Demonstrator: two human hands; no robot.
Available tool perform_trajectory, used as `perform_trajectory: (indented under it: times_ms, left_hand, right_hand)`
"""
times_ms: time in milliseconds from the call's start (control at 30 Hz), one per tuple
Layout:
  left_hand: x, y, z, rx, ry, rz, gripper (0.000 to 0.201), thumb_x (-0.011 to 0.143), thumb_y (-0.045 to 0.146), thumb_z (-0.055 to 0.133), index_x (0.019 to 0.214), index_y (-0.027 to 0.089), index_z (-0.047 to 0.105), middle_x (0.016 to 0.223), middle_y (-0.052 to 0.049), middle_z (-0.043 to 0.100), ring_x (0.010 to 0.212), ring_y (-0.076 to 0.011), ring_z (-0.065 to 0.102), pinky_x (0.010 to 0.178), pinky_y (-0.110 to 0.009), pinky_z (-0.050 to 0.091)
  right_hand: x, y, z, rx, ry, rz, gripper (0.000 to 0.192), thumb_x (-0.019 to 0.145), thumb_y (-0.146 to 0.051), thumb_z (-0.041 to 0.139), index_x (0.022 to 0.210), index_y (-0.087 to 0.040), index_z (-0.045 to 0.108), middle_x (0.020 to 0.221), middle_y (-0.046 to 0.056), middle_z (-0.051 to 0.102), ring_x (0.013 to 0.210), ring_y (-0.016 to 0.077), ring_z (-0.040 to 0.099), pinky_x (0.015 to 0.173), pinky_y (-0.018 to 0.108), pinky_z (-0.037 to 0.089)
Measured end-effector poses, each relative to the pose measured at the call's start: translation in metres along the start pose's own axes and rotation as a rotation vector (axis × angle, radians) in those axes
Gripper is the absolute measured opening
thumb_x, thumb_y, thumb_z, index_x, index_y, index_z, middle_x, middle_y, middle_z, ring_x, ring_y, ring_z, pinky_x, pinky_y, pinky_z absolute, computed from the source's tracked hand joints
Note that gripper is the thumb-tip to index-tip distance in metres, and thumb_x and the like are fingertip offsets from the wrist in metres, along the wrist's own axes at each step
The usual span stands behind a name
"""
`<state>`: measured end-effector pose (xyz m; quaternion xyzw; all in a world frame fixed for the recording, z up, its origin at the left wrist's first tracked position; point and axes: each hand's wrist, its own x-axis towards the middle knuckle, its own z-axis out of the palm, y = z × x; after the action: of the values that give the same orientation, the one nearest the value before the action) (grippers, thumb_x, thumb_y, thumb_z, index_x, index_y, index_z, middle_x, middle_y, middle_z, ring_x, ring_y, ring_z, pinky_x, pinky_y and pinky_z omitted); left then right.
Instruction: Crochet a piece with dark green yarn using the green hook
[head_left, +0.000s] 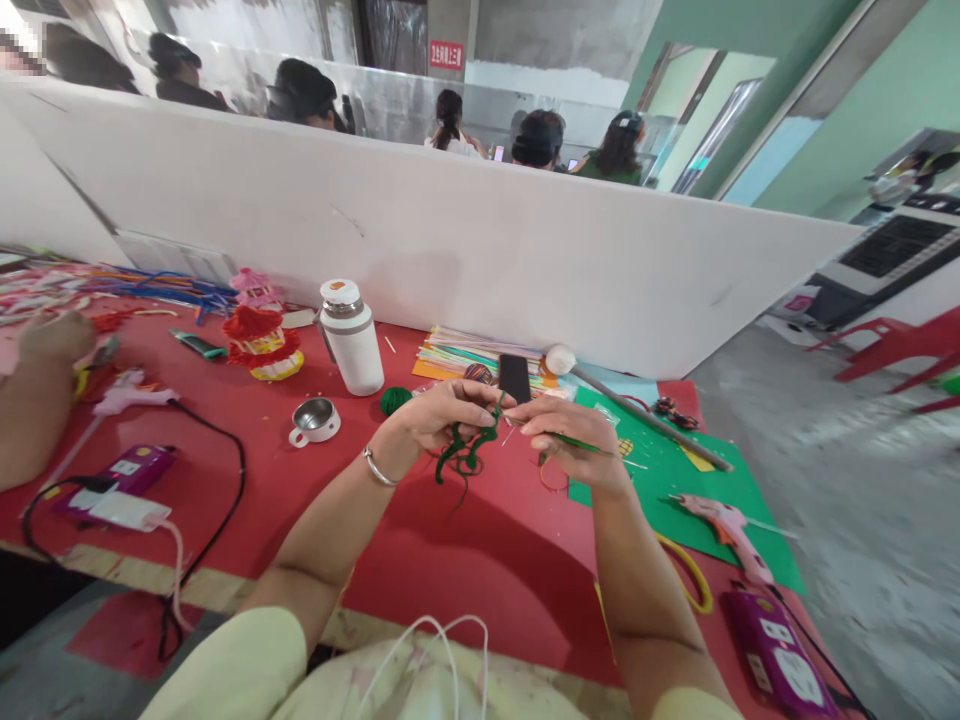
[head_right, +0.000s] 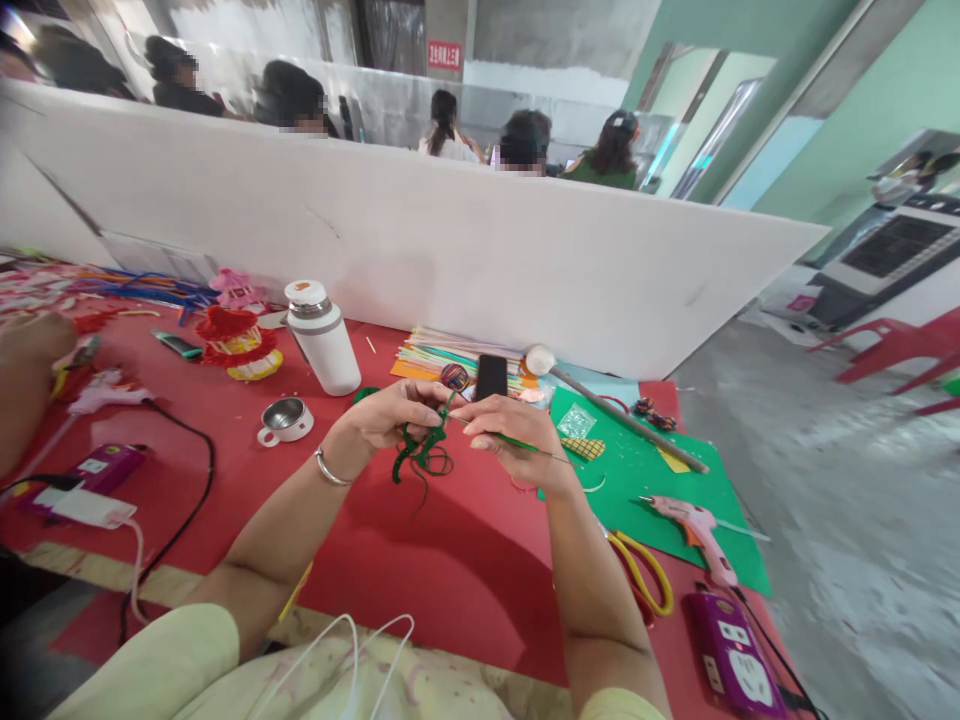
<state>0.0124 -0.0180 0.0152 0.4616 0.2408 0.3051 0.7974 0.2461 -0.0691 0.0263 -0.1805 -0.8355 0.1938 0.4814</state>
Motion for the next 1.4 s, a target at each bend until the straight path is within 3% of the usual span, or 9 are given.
perform_trajectory:
  times_ms: [367,500,567,700,767,967,1167,1267,1400]
  left_hand:
    - [0.001,0.0,-0.007,0.028,-0.013,-0.009,0.035,0.058,0.015,0.082,0.093,0.011,0.083,0.065,-0.002,0.062,0.048,-0.0029,0.039,0.044,-0.018,0.027]
    - [0.002,-0.005,-0.001,0.026,0.013,0.02,0.036,0.056,0.015,0.084,0.092,0.012,0.083,0.058,0.001,0.059,0.046,-0.0036,0.039,0.044,-0.019,0.027]
    - [0.004,-0.01,0.005,0.017,0.058,0.095,0.038,0.057,0.017,0.087,0.095,0.014,0.084,0.06,0.0,0.062,0.047,-0.0044,0.042,0.045,-0.02,0.029]
    - [0.009,-0.022,0.018,0.136,0.321,0.456,0.043,0.062,0.02,0.089,0.105,0.017,0.083,0.075,-0.001,0.069,0.063,-0.0088,0.055,0.057,-0.021,0.043]
    - [0.011,-0.024,0.024,0.192,0.417,0.562,0.043,0.063,0.021,0.089,0.106,0.016,0.082,0.077,-0.001,0.069,0.07,-0.0118,0.059,0.064,-0.024,0.049]
    - [0.005,-0.018,0.035,0.218,0.427,0.622,0.027,0.071,0.029,0.086,0.094,0.018,0.08,0.09,-0.004,0.071,0.086,-0.0161,0.065,0.08,-0.028,0.054]
    - [0.007,-0.025,0.038,0.328,0.603,0.678,0.016,0.074,0.027,0.083,0.087,0.018,0.077,0.074,0.0,0.068,0.072,-0.0128,0.059,0.07,-0.025,0.05]
    - [0.01,-0.03,0.041,0.122,0.566,0.599,0.026,0.07,0.029,0.087,0.091,0.017,0.078,0.066,0.003,0.062,0.058,-0.0077,0.049,0.055,-0.021,0.041]
    - [0.009,-0.025,0.036,-0.15,0.327,0.34,0.041,0.058,0.028,0.095,0.092,0.014,0.08,0.063,0.002,0.062,0.048,-0.0032,0.042,0.046,-0.019,0.03]
  right_hand:
    - [-0.001,0.001,-0.001,0.069,0.009,0.043,0.012,0.096,-0.025,0.068,0.102,-0.023,0.078,0.108,0.009,0.082,0.097,0.0218,0.078,0.087,0.036,0.062]
    - [-0.006,0.01,0.01,0.266,0.094,0.125,0.012,0.095,-0.031,0.069,0.098,-0.023,0.078,0.104,0.009,0.082,0.092,0.0229,0.078,0.082,0.038,0.063]
    - [-0.007,0.015,0.021,0.373,0.207,0.179,0.019,0.096,-0.04,0.067,0.097,-0.025,0.078,0.104,0.009,0.081,0.087,0.0225,0.076,0.076,0.038,0.064]
    - [-0.01,0.023,0.041,0.07,0.304,0.191,0.018,0.094,-0.04,0.071,0.104,-0.028,0.08,0.105,0.008,0.075,0.095,0.0219,0.071,0.083,0.039,0.061]
    - [-0.012,0.025,0.045,-0.118,0.318,0.171,0.02,0.091,-0.035,0.075,0.11,-0.032,0.08,0.107,0.006,0.071,0.098,0.0218,0.069,0.082,0.037,0.06]
    - [-0.009,0.021,0.04,-0.254,0.396,0.101,0.022,0.093,-0.028,0.073,0.114,-0.034,0.078,0.112,0.006,0.076,0.101,0.023,0.073,0.09,0.04,0.061]
    - [-0.009,0.021,0.05,-0.323,0.428,0.103,0.022,0.094,-0.026,0.071,0.115,-0.03,0.077,0.113,0.008,0.078,0.102,0.0227,0.075,0.092,0.04,0.062]
    - [-0.016,0.029,0.057,-0.418,0.465,0.025,0.027,0.092,-0.026,0.073,0.119,-0.032,0.076,0.118,0.008,0.077,0.107,0.0253,0.074,0.093,0.044,0.061]
    - [-0.018,0.034,0.054,-0.325,0.478,-0.008,0.03,0.091,-0.026,0.075,0.119,-0.036,0.076,0.119,0.006,0.078,0.108,0.0263,0.073,0.095,0.047,0.059]
